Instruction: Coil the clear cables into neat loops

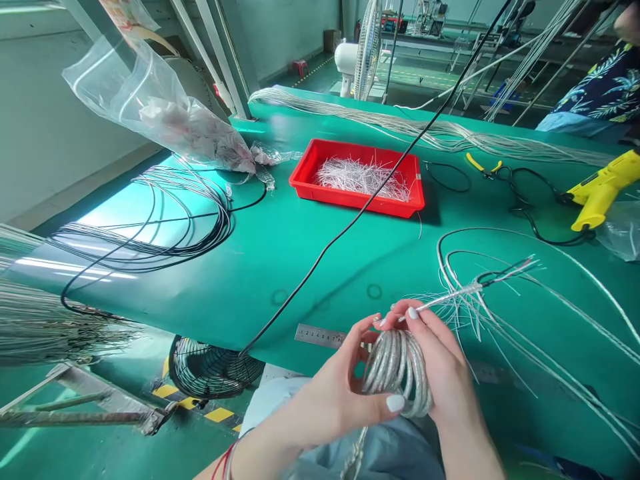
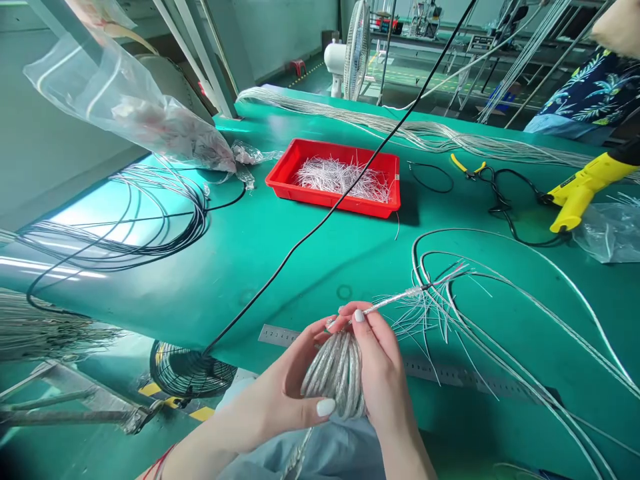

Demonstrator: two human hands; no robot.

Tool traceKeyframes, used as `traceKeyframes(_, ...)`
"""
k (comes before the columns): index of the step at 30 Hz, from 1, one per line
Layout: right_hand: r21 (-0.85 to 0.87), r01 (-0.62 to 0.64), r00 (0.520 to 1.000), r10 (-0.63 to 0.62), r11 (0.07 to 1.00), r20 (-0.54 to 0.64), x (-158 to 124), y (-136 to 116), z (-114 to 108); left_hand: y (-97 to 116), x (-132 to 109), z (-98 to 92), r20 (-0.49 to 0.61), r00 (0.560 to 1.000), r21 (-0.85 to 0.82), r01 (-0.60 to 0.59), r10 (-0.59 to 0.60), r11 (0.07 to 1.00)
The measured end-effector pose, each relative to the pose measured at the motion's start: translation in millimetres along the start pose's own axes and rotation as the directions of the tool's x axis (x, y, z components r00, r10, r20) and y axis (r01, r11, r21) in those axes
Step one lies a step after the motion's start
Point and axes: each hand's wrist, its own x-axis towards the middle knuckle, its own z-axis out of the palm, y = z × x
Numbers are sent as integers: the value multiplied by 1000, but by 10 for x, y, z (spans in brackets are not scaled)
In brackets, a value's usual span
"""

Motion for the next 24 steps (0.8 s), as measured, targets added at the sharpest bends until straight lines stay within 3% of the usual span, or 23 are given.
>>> traceKeyframes(4,-86,-103,987,113,991,116,5,12,61,63,44,-20,115,992,-165,78,-59,983)
traceKeyframes(8,-105,-107,993,101,989,-58,-15,91,196,62,83,34,-47,996,-115,73,-79,991)
traceKeyframes(11,-32,-54,994,51,998,-101,-38,112,174,36,100,10,-120,984,-208,103,-129,973)
traceKeyframes(14,-199,122,992,-126,972,-7,-102,81,21,6,99,-76,-63,995,-386,49,-79,921)
traceKeyframes(16,-443,307,951,-251,842,181,-169,36,-68,-24,84,-132,-33,999,-464,2,-20,886)
traceKeyframes(18,-639,470,882,-292,609,370,-232,-21,-95,-61,59,-170,-6,1000,-514,-3,0,858)
traceKeyframes(20,-735,547,837,-280,401,470,-270,-75,-64,-100,27,-186,27,1000,-554,19,-5,833)
traceKeyframes(22,-757,582,812,-264,297,521,-281,-114,-10,-130,-1,-182,47,999,-589,24,4,808)
traceKeyframes(24,-753,607,791,-282,252,543,-275,-129,37,-142,-20,-163,64,997,-601,8,38,799)
